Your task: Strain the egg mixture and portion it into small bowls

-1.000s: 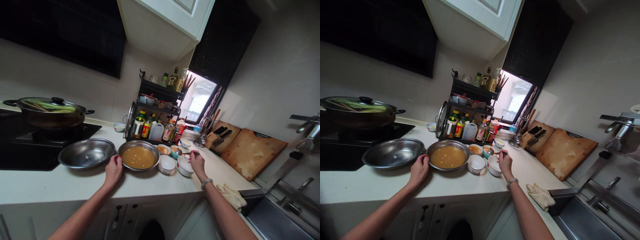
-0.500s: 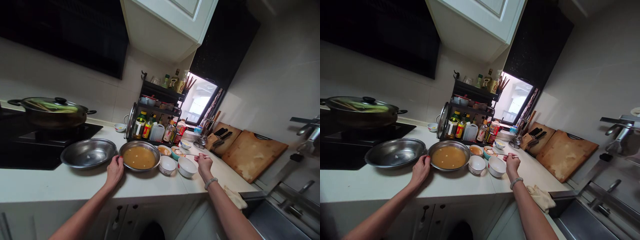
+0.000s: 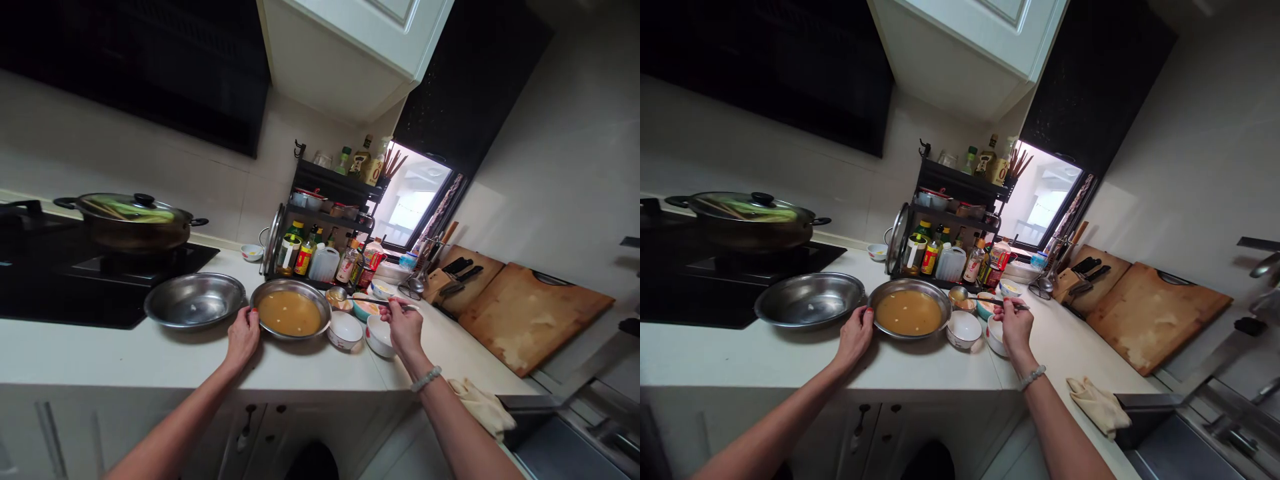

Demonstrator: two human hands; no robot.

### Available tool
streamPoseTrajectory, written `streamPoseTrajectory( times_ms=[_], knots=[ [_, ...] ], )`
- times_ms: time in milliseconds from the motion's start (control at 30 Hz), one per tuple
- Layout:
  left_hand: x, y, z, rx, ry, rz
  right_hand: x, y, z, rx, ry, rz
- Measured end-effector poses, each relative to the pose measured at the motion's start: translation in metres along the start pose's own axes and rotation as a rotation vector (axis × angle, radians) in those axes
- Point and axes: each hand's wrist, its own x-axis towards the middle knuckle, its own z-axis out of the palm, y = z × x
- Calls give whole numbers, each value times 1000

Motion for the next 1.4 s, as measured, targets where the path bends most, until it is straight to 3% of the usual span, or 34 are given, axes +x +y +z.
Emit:
streamPoseTrajectory(
  times_ms=[167, 333, 433, 567, 700, 867, 1000, 1200, 1400],
  knots=[
    [0, -1, 1, 3, 11, 2, -34, -16, 17, -133, -265, -237],
    [0, 1, -1, -19, -13, -5, -43, -23, 13, -262, -420, -504],
    [-1, 2, -2, -20, -23, -18, -25, -14, 0, -377, -325, -529],
    [0, 1, -1, -12, -20, -17, 7, 7, -24, -552, -115, -341],
    [1, -1, 0, 0, -7, -7, 27, 23, -41, -638, -36, -175],
    [1, 0, 0, 2, -11, -6, 34, 33, -48, -542, 41, -36],
    [0, 1, -1, -2, -14, -10, 40, 40, -50, -430, 174, 31],
    [0, 1, 0, 17, -2, -5, 46, 41, -56, -226, 332, 69],
    [-1, 3, -2, 16, -3, -6, 45, 32, -59, -106, 363, 79]
  ],
)
